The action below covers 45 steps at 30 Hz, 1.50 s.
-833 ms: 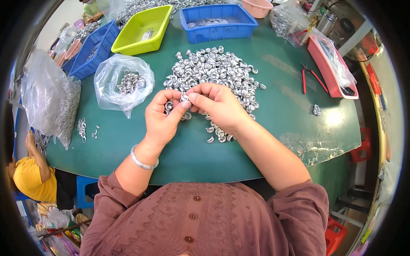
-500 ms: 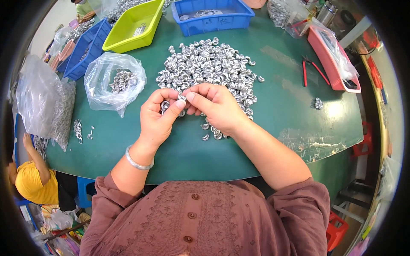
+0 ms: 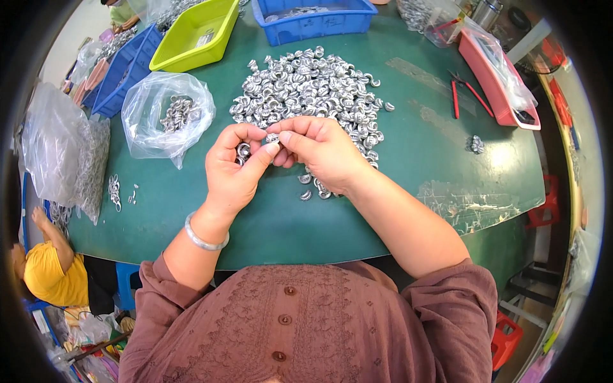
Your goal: The person picks up and joins small metal pieces by hand from a large pile on a green table, placing the assembled units into a plastic bag.
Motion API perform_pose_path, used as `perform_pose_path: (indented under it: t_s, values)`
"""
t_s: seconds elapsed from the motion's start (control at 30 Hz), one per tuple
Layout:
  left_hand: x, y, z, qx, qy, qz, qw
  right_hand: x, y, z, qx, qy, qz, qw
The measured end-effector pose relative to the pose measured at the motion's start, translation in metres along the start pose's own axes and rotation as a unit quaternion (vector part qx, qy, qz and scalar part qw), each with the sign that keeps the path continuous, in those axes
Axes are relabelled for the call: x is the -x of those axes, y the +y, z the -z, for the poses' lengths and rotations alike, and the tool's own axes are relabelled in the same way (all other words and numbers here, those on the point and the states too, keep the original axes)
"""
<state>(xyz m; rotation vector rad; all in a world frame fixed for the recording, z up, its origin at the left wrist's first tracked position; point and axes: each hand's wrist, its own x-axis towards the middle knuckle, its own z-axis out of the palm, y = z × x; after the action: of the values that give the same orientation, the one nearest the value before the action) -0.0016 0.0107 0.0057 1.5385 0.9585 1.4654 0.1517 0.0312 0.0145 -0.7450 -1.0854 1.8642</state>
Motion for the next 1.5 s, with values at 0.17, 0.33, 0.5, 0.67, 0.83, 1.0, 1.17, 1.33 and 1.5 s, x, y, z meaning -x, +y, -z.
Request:
perform_pose_path:
  t_s: [0.17, 0.33, 0.5, 0.67, 0.83, 1.0, 1.17, 1.33, 1.5]
  values:
    - [0.0002, -0.0044, 0.0021, -0.022, 0.000, 0.000, 1.000, -0.0005, 0.0010, 0.0019, 0.006, -0.004, 0.001, 1.000]
    - [0.0004, 0.0028, 0.0001, -0.061, -0.016, -0.015, 0.998, 0.0009, -0.0011, -0.0001, 0.006, 0.003, -0.007, 1.000]
    - [0.0011, -0.0022, 0.0032, -0.063, -0.013, -0.002, 0.998, 0.0007, -0.0038, -0.0018, 0.058, 0.020, 0.014, 0.998]
    - [0.0008, -0.0006, 0.0028, -0.080, -0.018, 0.011, 0.997, 0.0011, -0.0054, -0.0011, 0.103, 0.022, 0.039, 0.994]
    - [0.0005, -0.0044, 0.0024, -0.060, 0.003, 0.013, 0.998, 0.0025, -0.0043, -0.0037, 0.261, 0.044, 0.109, 0.958]
    - [-0.0002, 0.0020, 0.0034, 0.112, -0.006, 0.200, 0.973, 0.0012, -0.0005, 0.0001, 0.237, 0.052, 0.119, 0.963]
    - [-0.0013, -0.0003, 0.0062, 0.228, -0.006, 0.273, 0.935, 0.0011, -0.0017, -0.0009, 0.227, 0.051, 0.120, 0.965]
    - [-0.0011, -0.0034, 0.0074, 0.263, -0.011, 0.276, 0.924, 0.0014, -0.0014, 0.0002, 0.222, 0.048, 0.120, 0.966]
    - [-0.0009, -0.0012, 0.0060, 0.252, -0.016, 0.262, 0.932, 0.0018, -0.0009, 0.0002, 0.218, 0.043, 0.127, 0.967]
